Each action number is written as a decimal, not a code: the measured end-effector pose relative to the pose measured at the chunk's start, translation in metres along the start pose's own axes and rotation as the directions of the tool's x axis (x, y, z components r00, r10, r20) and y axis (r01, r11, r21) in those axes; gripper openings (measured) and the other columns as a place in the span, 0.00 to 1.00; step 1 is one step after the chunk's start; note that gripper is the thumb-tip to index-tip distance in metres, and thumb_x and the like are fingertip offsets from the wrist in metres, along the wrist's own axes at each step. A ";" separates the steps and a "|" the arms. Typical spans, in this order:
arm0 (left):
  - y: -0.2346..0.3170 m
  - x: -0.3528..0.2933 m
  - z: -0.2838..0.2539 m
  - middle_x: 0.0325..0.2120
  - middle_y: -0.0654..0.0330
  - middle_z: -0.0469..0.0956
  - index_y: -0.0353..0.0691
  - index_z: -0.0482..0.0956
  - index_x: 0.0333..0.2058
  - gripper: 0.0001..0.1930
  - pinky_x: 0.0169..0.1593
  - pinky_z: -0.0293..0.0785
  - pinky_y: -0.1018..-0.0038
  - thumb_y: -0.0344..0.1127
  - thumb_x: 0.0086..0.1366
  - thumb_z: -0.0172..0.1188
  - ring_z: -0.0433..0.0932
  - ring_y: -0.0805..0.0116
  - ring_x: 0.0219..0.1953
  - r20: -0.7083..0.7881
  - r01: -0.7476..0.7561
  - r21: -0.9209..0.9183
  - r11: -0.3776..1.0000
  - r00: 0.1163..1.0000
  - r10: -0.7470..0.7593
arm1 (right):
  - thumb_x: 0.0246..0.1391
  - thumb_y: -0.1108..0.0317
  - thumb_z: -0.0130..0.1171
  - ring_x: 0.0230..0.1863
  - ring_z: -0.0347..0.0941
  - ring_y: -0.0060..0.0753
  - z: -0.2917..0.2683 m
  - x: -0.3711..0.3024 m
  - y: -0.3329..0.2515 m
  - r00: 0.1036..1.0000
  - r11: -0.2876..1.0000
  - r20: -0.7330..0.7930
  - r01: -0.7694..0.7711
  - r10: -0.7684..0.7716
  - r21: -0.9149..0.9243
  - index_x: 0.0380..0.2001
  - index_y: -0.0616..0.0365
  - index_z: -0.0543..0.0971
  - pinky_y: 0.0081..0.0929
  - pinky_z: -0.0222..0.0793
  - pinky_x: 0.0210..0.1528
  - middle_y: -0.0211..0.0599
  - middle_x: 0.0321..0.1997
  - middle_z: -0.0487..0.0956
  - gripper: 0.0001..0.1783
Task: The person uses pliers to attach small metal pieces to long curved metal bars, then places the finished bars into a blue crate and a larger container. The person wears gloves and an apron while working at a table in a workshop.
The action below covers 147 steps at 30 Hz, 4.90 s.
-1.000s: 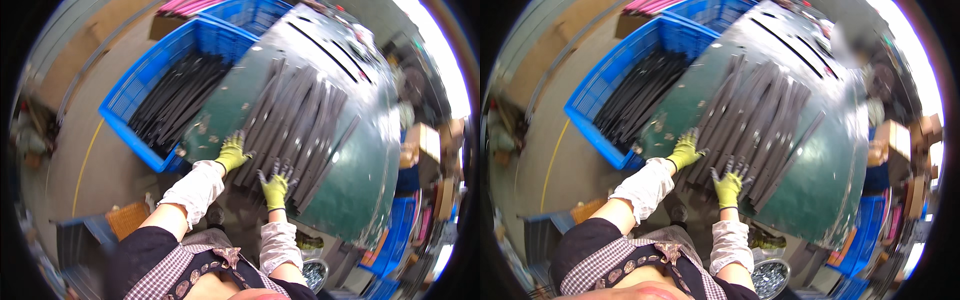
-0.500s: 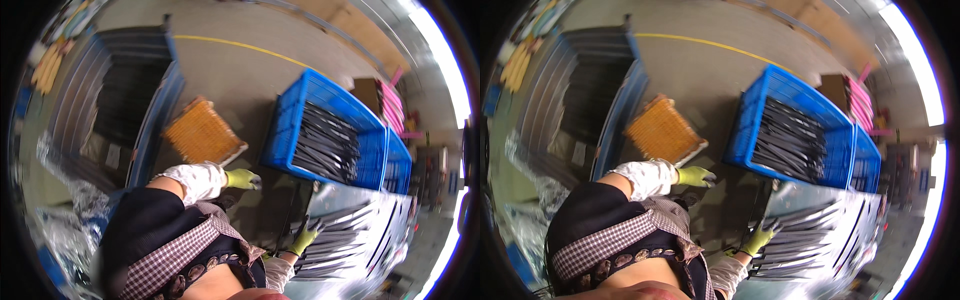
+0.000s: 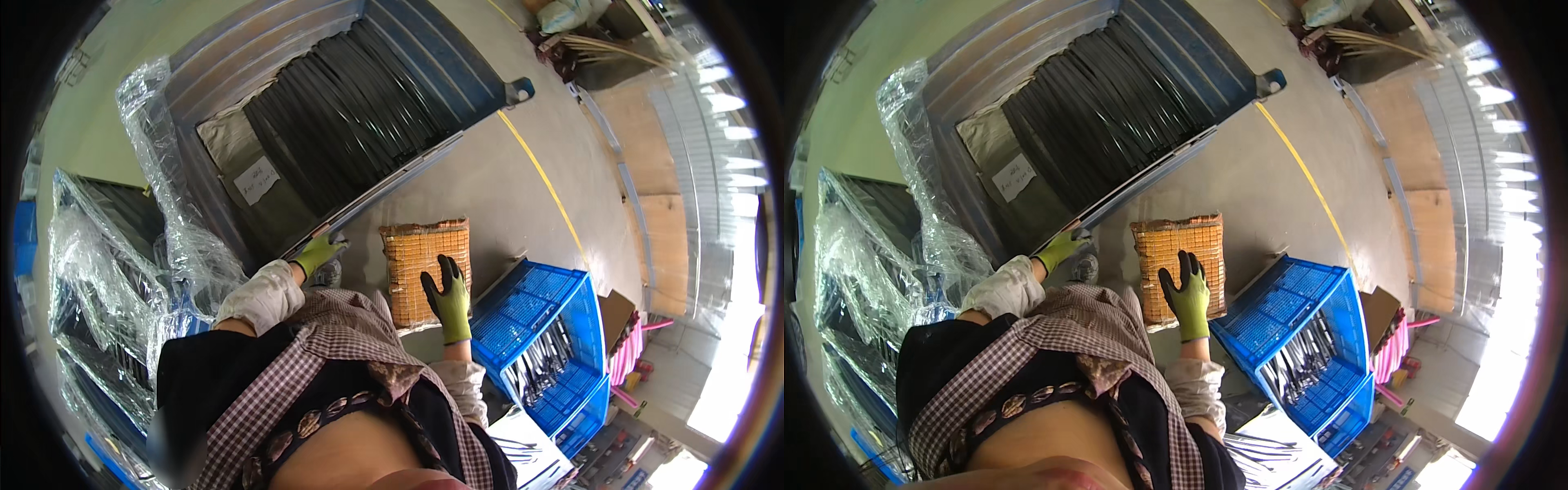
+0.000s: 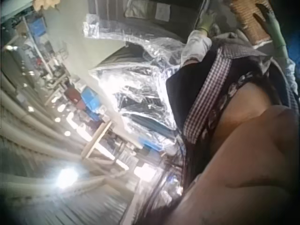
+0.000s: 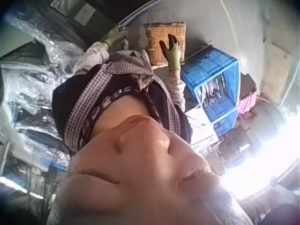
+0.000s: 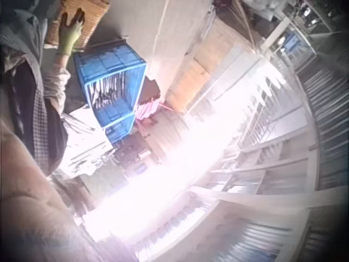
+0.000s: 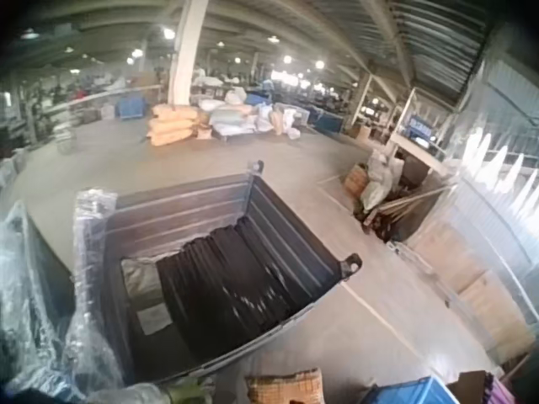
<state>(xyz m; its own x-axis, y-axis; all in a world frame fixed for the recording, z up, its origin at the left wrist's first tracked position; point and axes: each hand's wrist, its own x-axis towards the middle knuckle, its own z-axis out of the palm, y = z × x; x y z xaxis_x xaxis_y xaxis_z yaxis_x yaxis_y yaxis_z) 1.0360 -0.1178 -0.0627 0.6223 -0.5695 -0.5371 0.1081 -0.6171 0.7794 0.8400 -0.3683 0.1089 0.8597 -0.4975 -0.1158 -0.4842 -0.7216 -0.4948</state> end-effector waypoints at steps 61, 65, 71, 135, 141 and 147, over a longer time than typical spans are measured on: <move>-0.089 0.541 0.075 0.50 0.58 0.75 0.36 0.62 0.61 0.38 0.54 0.73 0.72 0.28 0.53 0.71 0.75 0.67 0.48 -0.104 0.199 -0.898 0.392 0.770 -0.630 | 0.35 0.30 0.66 0.55 0.71 0.65 0.418 0.579 0.204 0.797 0.959 0.561 -0.079 0.224 -0.271 0.63 0.64 0.63 0.49 0.69 0.54 0.68 0.57 0.70 0.60; -0.117 0.546 0.105 0.50 0.50 0.75 0.34 0.67 0.57 0.44 0.58 0.70 0.66 0.43 0.42 0.78 0.74 0.56 0.53 -0.360 0.315 -0.531 0.786 0.756 -0.546 | 0.40 0.42 0.69 0.56 0.69 0.62 0.442 0.586 0.239 0.770 0.954 0.564 -0.264 0.298 -0.143 0.61 0.63 0.65 0.49 0.68 0.56 0.61 0.59 0.70 0.51; -0.109 0.540 0.109 0.50 0.55 0.76 0.34 0.69 0.56 0.41 0.58 0.69 0.69 0.37 0.44 0.78 0.74 0.63 0.52 -0.311 0.100 -0.826 0.555 0.740 -0.596 | 0.43 0.54 0.69 0.48 0.76 0.59 0.436 0.581 0.239 0.820 0.991 0.565 -0.133 0.091 0.034 0.50 0.65 0.75 0.46 0.71 0.50 0.57 0.47 0.79 0.34; 0.058 0.441 -0.074 0.51 0.58 0.75 0.37 0.67 0.58 0.28 0.53 0.75 0.71 0.34 0.61 0.65 0.76 0.66 0.50 -0.029 -0.078 -0.944 -0.322 0.988 -0.154 | 0.59 0.71 0.58 0.53 0.73 0.33 0.251 0.627 0.030 0.469 0.402 0.873 -0.779 -0.135 0.481 0.64 0.59 0.62 0.29 0.70 0.56 0.41 0.54 0.75 0.31; 0.084 0.344 0.010 0.49 0.63 0.73 0.42 0.62 0.61 0.30 0.53 0.74 0.72 0.31 0.62 0.63 0.74 0.71 0.49 0.079 0.029 -0.978 -0.207 0.968 -0.238 | 0.49 0.75 0.67 0.45 0.72 0.22 0.192 0.505 0.058 0.475 0.692 0.876 -0.659 0.080 0.294 0.58 0.60 0.67 0.23 0.73 0.48 0.32 0.49 0.76 0.32; 0.060 0.311 0.025 0.46 0.64 0.74 0.43 0.63 0.60 0.30 0.49 0.75 0.73 0.33 0.60 0.65 0.75 0.72 0.46 0.103 0.064 -0.975 -0.213 0.978 -0.181 | 0.47 0.74 0.68 0.44 0.74 0.26 0.192 0.481 0.040 0.564 0.730 0.826 -0.571 0.016 0.376 0.54 0.59 0.70 0.25 0.73 0.43 0.32 0.46 0.78 0.30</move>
<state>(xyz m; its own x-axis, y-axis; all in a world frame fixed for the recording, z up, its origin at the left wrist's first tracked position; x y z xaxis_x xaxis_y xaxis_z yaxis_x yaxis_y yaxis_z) 1.2165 -0.3459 -0.1914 0.5091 -0.5017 -0.6994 0.7725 0.6246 0.1143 1.2656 -0.5443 -0.1322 0.6116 0.1057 -0.7841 -0.7830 -0.0616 -0.6190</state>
